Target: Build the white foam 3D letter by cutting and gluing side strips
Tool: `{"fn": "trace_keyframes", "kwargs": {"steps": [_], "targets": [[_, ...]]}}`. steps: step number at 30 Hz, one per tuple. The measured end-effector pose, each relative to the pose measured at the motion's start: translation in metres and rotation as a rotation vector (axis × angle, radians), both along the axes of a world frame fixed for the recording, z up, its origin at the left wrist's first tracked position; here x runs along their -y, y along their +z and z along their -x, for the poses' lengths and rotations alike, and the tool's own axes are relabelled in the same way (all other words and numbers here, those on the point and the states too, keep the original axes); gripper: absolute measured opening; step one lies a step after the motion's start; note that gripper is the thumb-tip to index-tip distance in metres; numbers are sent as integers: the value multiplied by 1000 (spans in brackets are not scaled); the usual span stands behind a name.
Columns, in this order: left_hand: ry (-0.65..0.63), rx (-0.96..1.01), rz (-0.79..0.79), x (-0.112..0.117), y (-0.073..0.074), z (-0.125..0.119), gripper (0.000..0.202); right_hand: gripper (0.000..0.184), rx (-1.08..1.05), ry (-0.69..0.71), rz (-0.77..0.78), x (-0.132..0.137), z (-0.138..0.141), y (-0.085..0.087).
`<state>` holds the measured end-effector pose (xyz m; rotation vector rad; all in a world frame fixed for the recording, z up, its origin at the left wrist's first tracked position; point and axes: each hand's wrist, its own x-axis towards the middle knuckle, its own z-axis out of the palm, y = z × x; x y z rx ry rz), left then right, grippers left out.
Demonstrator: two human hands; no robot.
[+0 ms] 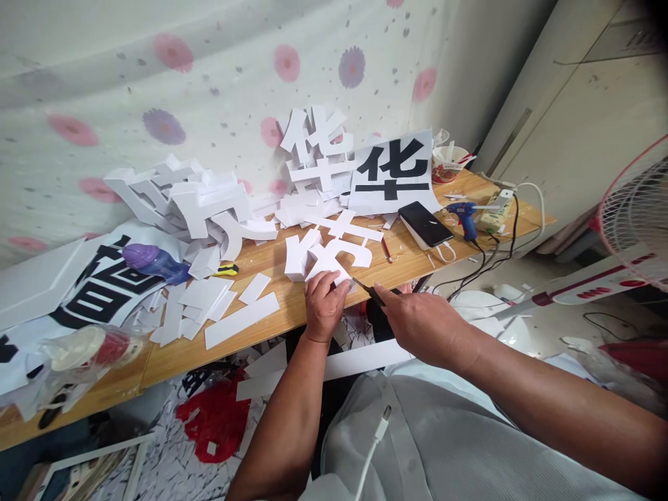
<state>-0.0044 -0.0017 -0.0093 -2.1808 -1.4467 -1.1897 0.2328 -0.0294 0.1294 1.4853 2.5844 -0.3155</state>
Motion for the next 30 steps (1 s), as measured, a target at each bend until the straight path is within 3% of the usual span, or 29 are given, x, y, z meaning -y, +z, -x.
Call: {"fn": "trace_keyframes", "kwargs": {"steps": [16, 30], "targets": [[-9, -6, -11, 0, 0, 1, 15, 43, 0, 23, -22, -3, -2, 1], [-25, 12, -31, -1, 1, 0, 14, 51, 25, 40, -79, -3, 4, -10]]}}
